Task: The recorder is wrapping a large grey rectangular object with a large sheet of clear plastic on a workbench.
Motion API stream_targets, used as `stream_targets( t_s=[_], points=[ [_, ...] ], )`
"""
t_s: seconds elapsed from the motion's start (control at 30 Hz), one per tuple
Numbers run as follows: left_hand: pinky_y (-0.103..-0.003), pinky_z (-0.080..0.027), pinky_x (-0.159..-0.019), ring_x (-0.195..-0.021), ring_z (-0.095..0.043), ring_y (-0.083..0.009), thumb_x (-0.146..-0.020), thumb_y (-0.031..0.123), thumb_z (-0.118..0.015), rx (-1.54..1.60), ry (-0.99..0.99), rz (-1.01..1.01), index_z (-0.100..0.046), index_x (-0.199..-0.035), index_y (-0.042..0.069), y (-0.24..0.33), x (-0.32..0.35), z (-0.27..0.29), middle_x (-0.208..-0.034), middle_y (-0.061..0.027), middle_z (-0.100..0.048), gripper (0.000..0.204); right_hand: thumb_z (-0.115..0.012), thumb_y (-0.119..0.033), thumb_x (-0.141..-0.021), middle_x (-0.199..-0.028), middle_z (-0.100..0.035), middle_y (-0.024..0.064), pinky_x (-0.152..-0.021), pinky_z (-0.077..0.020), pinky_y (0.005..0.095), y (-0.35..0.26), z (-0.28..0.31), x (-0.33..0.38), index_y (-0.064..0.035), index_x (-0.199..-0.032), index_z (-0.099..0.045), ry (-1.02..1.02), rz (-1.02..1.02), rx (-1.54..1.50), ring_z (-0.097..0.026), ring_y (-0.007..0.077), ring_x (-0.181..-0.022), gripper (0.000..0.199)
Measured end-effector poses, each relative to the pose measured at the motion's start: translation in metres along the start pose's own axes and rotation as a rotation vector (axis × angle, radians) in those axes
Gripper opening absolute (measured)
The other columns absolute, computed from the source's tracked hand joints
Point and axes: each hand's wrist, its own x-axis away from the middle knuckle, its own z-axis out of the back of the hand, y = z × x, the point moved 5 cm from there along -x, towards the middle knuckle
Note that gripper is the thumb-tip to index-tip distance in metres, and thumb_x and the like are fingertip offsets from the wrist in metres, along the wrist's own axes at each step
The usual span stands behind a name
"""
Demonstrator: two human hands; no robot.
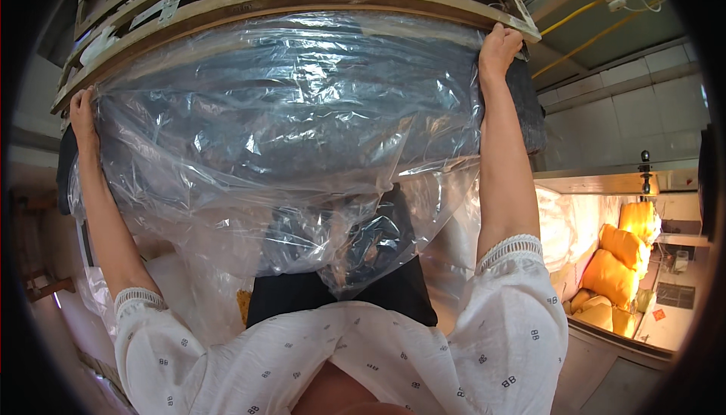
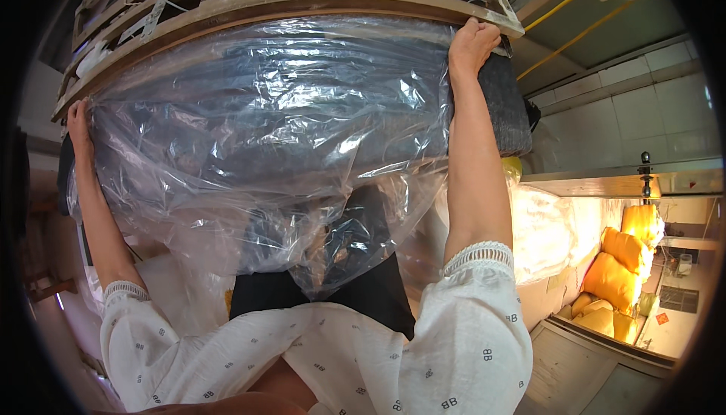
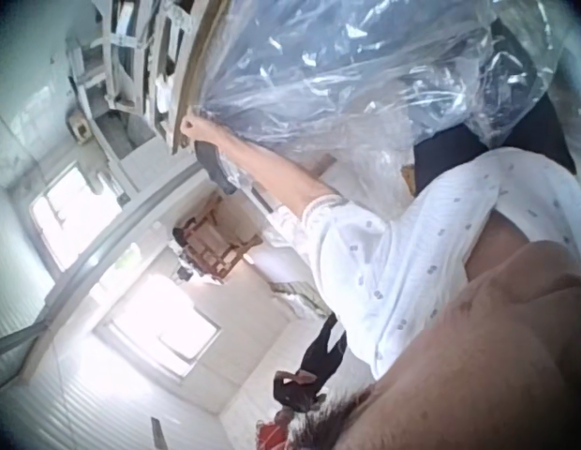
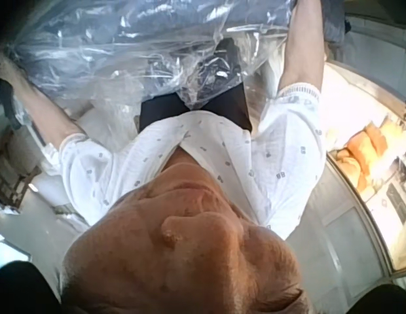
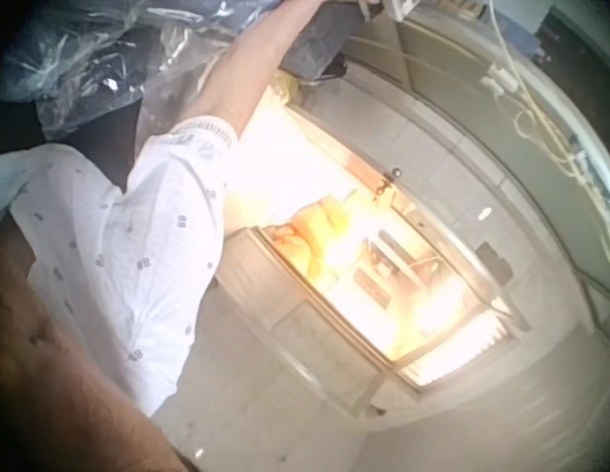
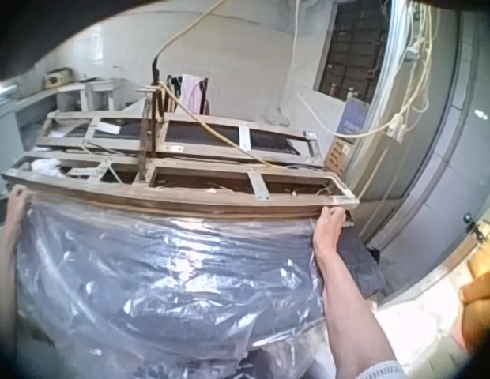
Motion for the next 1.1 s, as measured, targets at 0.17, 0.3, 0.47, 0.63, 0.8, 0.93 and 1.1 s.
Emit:
stream_targets(
  t_s=[0.17,0.3,0.47,0.63,0.8,0.93,1.1],
  points=[
    [-0.028,-0.042,-0.077,-0.081,-0.053,-0.0178,-0.09,0.029,-0.053,-0.362,0.012,-0.499,-0.059,-0.094,0.001,0.05,0.037,-0.031,-0.085,-0.0092,-0.059,0.029,-0.042,-0.035,-0.089,-0.099,-0.05,0.0265,-0.09,-0.0334,0.0447,0.004,0.002,-0.007,0.0058,-0.087,-0.058,-0.049,0.031,0.176,-0.043,0.0394,-0.103,0.044],
    [-0.027,-0.041,-0.08,-0.083,-0.054,-0.0164,-0.093,0.033,-0.047,-0.55,0.255,-0.62,-0.059,-0.097,0.001,0.072,0.063,0.033,-0.088,-0.0083,-0.06,0.034,-0.059,-0.036,-0.08,-0.1,-0.056,0.0129,-0.086,-0.0369,0.041,-0.035,0.021,0.047,-0.0089,-0.078,-0.067,-0.343,0.322,0.395,-0.047,0.0322,-0.101,0.029],
    [-0.019,-0.038,-0.075,-0.079,-0.047,-0.006,-0.092,0.03,-0.05,-0.345,-0.01,-0.239,-0.06,-0.1,0.001,0.044,0.079,0.087,-0.086,0.0013,-0.056,0.031,-0.07,-0.039,-0.069,-0.1,-0.054,0.0062,-0.083,-0.0369,0.0403,-0.036,0.053,0.073,-0.0133,-0.079,-0.066,-0.499,0.416,0.063,-0.048,0.0278,-0.099,0.027],
    [-0.03,-0.042,-0.085,-0.095,-0.057,-0.0193,-0.09,0.024,-0.053,-0.742,-0.048,-0.436,-0.058,-0.107,0.002,0.039,0.114,0.122,-0.102,-0.0086,-0.061,0.029,-0.07,-0.042,-0.07,-0.102,-0.054,0.0096,-0.083,-0.0376,0.0419,-0.034,0.055,0.078,-0.0139,-0.087,-0.064,-0.408,0.407,0.262,-0.048,0.0288,-0.1,0.034],
    [-0.036,-0.038,-0.091,-0.106,-0.052,-0.0276,-0.083,0.011,-0.056,-0.534,-0.063,-0.766,-0.055,-0.111,0.006,0.205,0.293,-0.044,-0.11,-0.0114,-0.057,0.029,-0.066,-0.038,-0.075,-0.096,-0.056,0.0072,-0.083,-0.0392,0.0398,-0.017,0.07,0.074,-0.0109,-0.087,-0.064,-0.591,0.311,0.129,-0.05,0.0249,-0.098,0.03],
    [-0.038,-0.038,-0.087,-0.099,-0.055,-0.0238,-0.067,0.023,-0.073,-0.269,-0.802,-0.94,-0.053,-0.115,0.009,0.254,0.457,-0.132,-0.11,-0.0063,-0.057,0.054,-0.062,-0.021,-0.082,-0.083,-0.054,0.0027,-0.074,-0.0421,0.0282,-0.034,0.084,0.09,-0.0053,-0.089,-0.057,-0.699,0.162,-0.295,-0.054,0.0139,-0.082,0.019],
    [-0.037,-0.04,-0.081,-0.091,-0.056,-0.0271,-0.073,0.023,-0.068,-0.245,-1.025,-0.778,-0.054,-0.113,0.006,0.188,0.549,-0.212,-0.101,-0.0075,-0.057,0.046,-0.058,-0.011,-0.085,-0.075,-0.049,-0.0004,-0.063,-0.0396,0.0206,-0.065,0.102,0.113,-0.0035,-0.092,-0.048,-0.737,-0.031,-0.62,-0.049,0.006,-0.069,0.014]
  ],
)
